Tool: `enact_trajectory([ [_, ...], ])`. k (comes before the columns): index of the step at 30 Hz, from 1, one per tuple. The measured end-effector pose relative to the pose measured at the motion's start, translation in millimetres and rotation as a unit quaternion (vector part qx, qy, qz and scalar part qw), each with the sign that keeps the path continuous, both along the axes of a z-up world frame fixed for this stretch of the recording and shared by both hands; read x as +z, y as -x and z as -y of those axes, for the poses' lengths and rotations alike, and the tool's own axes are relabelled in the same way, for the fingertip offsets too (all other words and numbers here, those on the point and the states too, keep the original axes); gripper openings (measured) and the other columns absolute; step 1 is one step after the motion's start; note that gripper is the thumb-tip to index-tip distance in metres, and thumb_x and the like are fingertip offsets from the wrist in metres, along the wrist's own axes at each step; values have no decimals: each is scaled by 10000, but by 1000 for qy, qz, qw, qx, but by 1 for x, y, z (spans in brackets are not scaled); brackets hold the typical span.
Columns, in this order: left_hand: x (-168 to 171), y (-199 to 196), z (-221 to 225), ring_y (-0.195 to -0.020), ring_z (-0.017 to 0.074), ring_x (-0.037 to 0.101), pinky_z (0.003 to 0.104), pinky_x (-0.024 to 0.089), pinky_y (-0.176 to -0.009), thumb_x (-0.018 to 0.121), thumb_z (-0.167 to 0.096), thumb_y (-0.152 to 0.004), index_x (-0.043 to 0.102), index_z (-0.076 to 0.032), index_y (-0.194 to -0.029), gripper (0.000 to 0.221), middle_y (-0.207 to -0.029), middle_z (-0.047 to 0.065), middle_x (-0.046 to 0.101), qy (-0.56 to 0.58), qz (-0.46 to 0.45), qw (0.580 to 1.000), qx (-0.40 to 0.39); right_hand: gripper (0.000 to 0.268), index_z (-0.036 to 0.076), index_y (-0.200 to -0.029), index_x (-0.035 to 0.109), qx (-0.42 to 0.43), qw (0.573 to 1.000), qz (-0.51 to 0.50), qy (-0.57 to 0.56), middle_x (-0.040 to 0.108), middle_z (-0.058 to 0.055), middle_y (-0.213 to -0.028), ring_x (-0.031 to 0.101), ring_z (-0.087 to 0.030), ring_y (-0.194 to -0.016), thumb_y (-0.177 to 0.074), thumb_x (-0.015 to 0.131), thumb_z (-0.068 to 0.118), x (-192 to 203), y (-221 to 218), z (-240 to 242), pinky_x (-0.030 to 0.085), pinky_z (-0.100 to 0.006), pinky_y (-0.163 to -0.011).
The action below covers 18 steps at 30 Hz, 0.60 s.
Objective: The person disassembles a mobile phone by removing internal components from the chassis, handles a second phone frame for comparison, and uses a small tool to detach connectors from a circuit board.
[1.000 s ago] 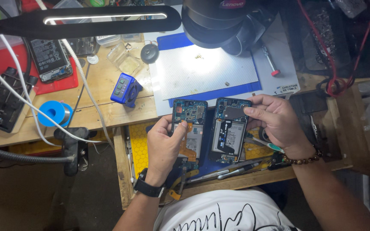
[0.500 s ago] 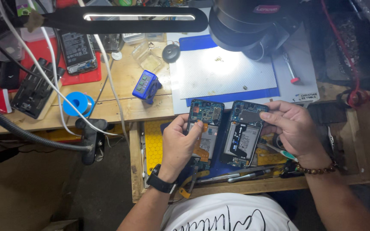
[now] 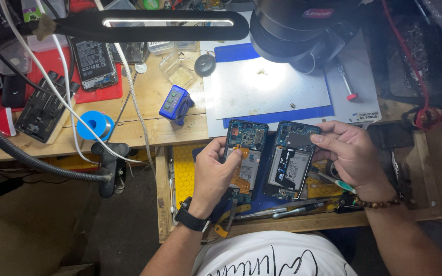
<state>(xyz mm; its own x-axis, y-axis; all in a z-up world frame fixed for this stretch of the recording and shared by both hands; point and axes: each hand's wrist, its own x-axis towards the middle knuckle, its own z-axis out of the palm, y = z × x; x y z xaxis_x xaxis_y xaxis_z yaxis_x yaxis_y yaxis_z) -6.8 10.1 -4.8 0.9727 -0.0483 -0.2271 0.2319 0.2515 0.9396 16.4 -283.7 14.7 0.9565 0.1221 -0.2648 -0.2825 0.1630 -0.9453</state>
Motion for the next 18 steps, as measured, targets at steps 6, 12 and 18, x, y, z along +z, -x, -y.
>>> enact_trajectory([
  [6,-3,0,-1,-687,5,571,188,466,-619,674,-70,-948,686,24,-1119,195,-813,-17,697,4,9,1000,-3,200,-87,-1143,649,4,1000,5,5,739,-185,-1051,740,-208,-879,-985,599,24,3,0,-2,630,-314,-711],
  [12,-2,0,0,-698,4,575,186,467,-626,668,-71,-950,686,29,-1128,204,-836,-18,715,2,4,1000,0,199,-90,-1140,652,8,1000,5,2,740,-181,-1051,740,-209,-880,-982,604,21,5,-1,-3,632,-314,-719],
  [18,-6,-1,2,-726,25,583,201,467,-640,661,-58,-962,684,35,-1150,211,-885,19,728,14,3,1000,-5,208,-87,-1149,658,15,1000,4,-3,740,-169,-1048,738,-204,-880,-979,606,22,5,-1,-1,633,-324,-717],
])
